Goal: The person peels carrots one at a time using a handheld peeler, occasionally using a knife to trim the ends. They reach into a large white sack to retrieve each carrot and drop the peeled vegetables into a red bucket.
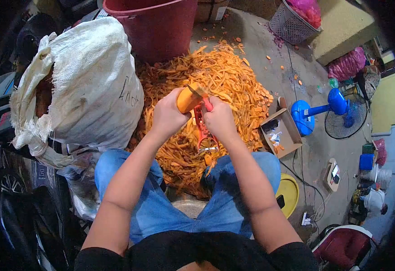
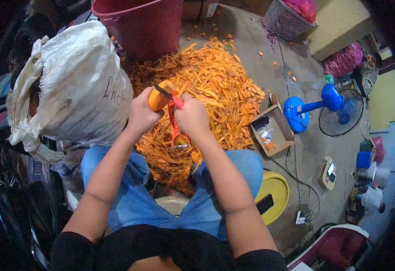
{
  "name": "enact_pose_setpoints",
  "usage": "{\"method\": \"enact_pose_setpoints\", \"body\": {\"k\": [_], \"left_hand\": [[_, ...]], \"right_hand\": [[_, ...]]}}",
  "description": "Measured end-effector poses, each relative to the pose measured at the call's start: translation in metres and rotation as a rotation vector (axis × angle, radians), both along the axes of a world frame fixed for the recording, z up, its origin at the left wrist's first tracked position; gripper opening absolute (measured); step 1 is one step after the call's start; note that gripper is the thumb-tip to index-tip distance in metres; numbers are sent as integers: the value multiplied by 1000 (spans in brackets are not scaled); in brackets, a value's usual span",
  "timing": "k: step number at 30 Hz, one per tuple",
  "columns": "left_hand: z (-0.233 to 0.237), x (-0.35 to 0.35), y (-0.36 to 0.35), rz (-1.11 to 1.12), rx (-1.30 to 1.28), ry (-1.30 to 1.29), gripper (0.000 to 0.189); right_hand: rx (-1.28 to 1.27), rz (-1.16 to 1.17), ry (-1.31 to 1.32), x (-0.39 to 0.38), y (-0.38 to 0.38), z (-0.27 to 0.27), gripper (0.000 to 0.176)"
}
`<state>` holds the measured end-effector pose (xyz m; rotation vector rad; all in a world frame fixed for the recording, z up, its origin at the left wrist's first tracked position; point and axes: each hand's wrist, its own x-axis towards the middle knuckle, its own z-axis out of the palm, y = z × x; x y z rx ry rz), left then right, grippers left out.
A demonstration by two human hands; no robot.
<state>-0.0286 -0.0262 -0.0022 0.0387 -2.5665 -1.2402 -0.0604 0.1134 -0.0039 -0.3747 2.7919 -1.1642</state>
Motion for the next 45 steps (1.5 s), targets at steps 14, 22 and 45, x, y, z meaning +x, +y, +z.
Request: {"method": "enact_pose_setpoints", "body": {"k": [14,22,45], "left_hand": [[-2,7,-3,34,-82,134,46],[7,17,12,15,276,178,46],[-19,13,8,-66,1554,-638,29]], "right_hand": [[-40,-14,-82,-8,1,-19,13],[284,-42,-420,-16,16,-84,25],[-727,-288,-535,-45,24,-43,15]]}}
